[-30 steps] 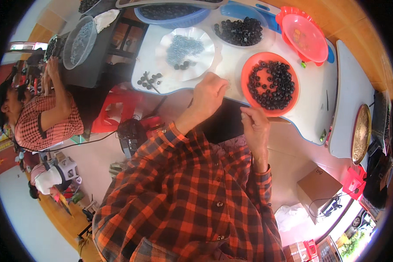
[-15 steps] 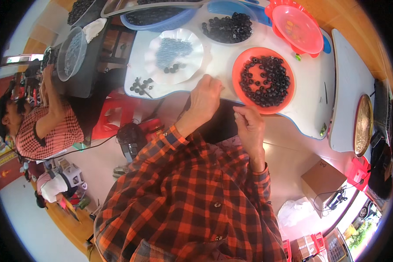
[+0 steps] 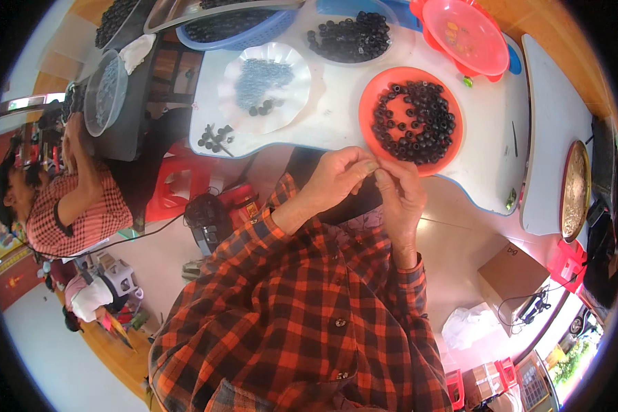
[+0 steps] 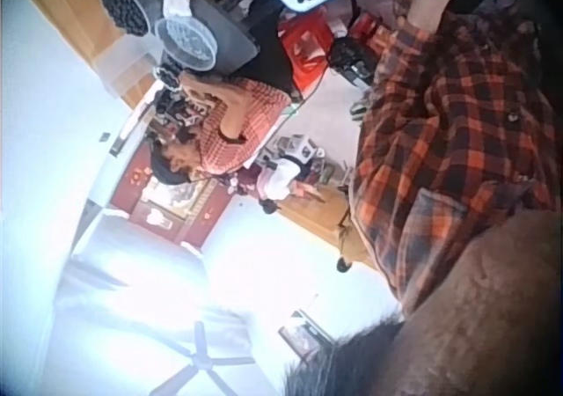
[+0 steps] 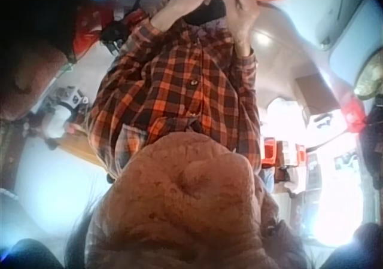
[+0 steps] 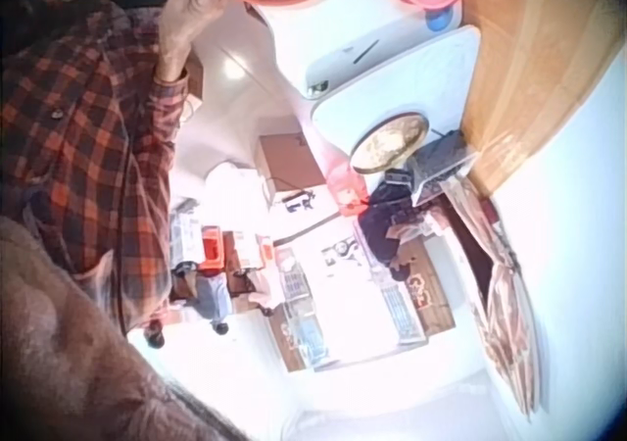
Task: Sorting and inspecting small black rubber or plastic components at a work table.
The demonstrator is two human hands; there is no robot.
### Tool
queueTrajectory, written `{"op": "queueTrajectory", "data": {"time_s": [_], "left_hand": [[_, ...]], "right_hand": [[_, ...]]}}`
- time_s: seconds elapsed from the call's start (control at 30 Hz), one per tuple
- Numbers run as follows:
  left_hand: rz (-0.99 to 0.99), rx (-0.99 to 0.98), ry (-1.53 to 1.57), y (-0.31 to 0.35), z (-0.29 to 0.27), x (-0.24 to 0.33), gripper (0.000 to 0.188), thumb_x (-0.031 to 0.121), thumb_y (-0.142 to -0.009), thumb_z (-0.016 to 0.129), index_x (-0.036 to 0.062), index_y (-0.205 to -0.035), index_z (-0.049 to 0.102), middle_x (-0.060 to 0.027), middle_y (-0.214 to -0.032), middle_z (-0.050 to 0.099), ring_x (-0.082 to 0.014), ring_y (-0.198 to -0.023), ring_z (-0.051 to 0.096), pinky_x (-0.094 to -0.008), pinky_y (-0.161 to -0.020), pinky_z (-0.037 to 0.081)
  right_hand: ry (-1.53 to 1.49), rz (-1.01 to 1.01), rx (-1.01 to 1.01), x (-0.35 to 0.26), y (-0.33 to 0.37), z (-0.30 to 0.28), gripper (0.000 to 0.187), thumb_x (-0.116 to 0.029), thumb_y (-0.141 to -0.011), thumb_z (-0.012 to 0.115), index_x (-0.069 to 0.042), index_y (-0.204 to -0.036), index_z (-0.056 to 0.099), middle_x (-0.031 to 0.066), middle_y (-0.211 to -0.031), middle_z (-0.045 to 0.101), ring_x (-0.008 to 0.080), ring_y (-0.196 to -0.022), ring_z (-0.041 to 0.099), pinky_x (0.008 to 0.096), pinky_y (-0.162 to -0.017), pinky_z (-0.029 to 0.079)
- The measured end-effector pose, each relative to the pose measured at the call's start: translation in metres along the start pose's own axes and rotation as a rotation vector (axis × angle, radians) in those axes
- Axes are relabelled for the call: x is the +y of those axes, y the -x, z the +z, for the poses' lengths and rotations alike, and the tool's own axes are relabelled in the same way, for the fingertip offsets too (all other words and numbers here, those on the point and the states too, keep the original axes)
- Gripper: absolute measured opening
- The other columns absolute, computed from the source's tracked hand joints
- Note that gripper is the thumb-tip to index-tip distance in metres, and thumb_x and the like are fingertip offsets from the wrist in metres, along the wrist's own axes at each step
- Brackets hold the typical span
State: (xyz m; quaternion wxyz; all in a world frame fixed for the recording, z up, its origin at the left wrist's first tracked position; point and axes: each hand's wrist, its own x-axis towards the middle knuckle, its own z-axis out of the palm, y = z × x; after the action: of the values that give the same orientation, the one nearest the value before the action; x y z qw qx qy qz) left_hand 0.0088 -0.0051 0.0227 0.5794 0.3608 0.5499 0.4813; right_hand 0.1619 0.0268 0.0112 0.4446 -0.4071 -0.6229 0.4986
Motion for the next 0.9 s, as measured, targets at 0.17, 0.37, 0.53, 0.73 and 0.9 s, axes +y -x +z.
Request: {"op": "queueTrajectory", "data": {"time_s": [0.17,0.37,0.53,0.73,0.9], "left_hand": [[-0.058,-0.035,0.041,-0.008,0.006,0.000,0.023,0.018,-0.101,0.057,-0.0031,-0.099,0.067,0.0015,-0.070,0.058,-0.0041,-0.056,0.050,-0.0196,-0.050,0.042],[0.398,0.115,-0.373,-0.022,0.012,-0.002,0.014,0.014,-0.094,0.066,0.0011,-0.095,0.068,-0.0046,-0.074,0.061,-0.0106,-0.061,0.056,-0.0262,-0.052,0.044],[0.658,0.275,-0.735,-0.047,0.011,0.008,0.008,0.010,-0.086,0.071,0.0042,-0.092,0.068,-0.0083,-0.082,0.060,-0.0231,-0.068,0.061,-0.0332,-0.058,0.048],[0.642,0.254,-1.110,-0.072,0.016,0.008,0.012,0.014,-0.080,0.073,0.0068,-0.086,0.066,-0.0074,-0.084,0.054,-0.0265,-0.077,0.061,-0.0379,-0.060,0.051],[0.600,0.249,-1.224,-0.081,0.021,0.005,0.018,0.019,-0.076,0.075,0.0059,-0.080,0.064,-0.0087,-0.085,0.052,-0.0275,-0.081,0.062,-0.0382,-0.061,0.052]], "right_hand": [[0.041,-0.031,0.014,-0.004,-0.002,-0.007,0.017,0.002,-0.089,0.068,-0.003,-0.105,0.070,0.0050,-0.095,0.060,0.0104,-0.080,0.056,0.0232,-0.069,0.046],[0.041,0.003,0.057,0.001,-0.002,-0.012,0.011,0.002,-0.089,0.068,-0.001,-0.099,0.067,0.0054,-0.097,0.058,0.0096,-0.078,0.054,0.0220,-0.067,0.045],[0.068,0.039,0.071,0.000,-0.002,-0.012,0.010,0.001,-0.088,0.069,-0.001,-0.097,0.066,0.0058,-0.096,0.057,0.0101,-0.077,0.054,0.0229,-0.066,0.046],[0.169,-0.012,0.054,-0.006,-0.003,-0.010,0.011,0.000,-0.087,0.070,0.001,-0.097,0.066,0.0073,-0.095,0.058,0.0114,-0.073,0.055,0.0245,-0.065,0.047],[0.139,0.002,0.066,-0.001,-0.001,-0.010,0.010,0.001,-0.088,0.069,0.001,-0.097,0.066,0.0081,-0.096,0.059,0.0122,-0.075,0.057,0.0251,-0.066,0.049]]}}
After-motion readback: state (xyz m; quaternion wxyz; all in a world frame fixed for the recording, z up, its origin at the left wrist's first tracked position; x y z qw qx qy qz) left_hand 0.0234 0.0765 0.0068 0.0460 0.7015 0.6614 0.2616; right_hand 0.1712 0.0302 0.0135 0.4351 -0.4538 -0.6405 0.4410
